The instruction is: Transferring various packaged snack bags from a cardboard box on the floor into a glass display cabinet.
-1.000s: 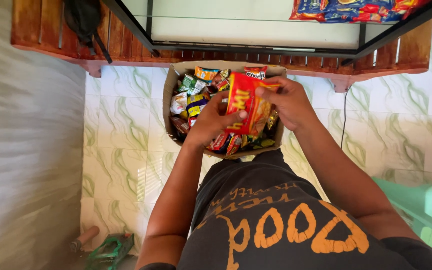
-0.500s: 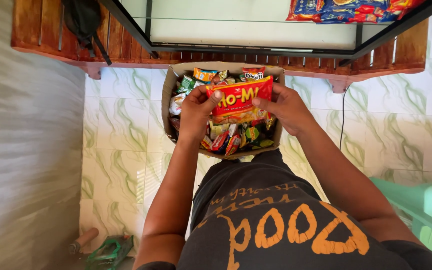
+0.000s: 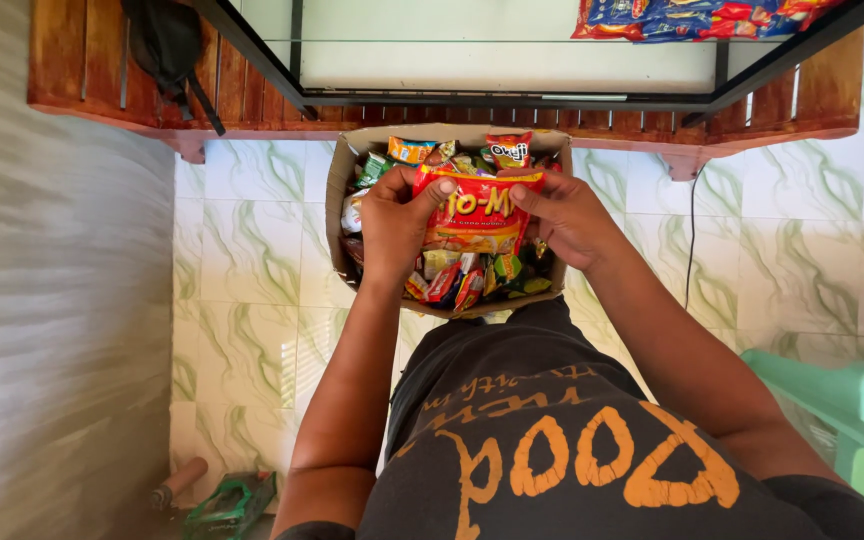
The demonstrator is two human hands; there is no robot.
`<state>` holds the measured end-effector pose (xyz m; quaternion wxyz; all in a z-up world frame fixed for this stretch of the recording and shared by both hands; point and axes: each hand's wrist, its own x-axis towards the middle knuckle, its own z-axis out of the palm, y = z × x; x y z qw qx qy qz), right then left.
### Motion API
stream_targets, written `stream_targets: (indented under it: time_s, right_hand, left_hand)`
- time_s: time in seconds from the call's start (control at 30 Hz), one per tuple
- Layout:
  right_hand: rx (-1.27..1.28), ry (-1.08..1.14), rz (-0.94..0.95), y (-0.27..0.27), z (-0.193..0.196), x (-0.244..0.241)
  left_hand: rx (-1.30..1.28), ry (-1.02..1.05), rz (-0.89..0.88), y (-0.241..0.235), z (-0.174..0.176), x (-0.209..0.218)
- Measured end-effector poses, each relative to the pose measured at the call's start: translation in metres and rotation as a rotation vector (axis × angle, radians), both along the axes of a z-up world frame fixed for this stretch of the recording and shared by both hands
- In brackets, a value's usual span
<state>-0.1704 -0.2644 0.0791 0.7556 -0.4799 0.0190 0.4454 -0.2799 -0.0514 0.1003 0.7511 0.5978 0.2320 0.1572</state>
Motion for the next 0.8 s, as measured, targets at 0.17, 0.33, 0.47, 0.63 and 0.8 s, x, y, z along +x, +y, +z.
stream_targets:
  time_s: [0.17, 0.33, 0.47, 0.63, 0.8]
  right_hand:
    - [-0.009, 0.087, -0.139, -0.004, -0.027, 0.004]
    - [0.094, 0.168, -0.276, -0.003, -0.037, 0.007]
    - [0.154, 0.217, -0.226, 0.005, -0.029, -0.003]
    - [-0.023, 0.036, -0.119, 0.002, -0.023, 0.008]
    - [-0.038, -0.232, -0.04, 0.007, 0.004, 0.018]
  left_hand:
    - [-0.219, -0.086, -0.143, 0.011, 0.03, 0.003]
    - [-0.185, 0.056, -0.233, 0.013, 0.006, -0.001]
    - [-0.217, 0.068, -0.265, -0.014, -0.033, 0.003]
    - [-0.187, 0.015, -0.21, -0.013, -0.026, 0.004]
    - [-0.037, 0.209, -0.354, -0.006, -0.009, -0.002]
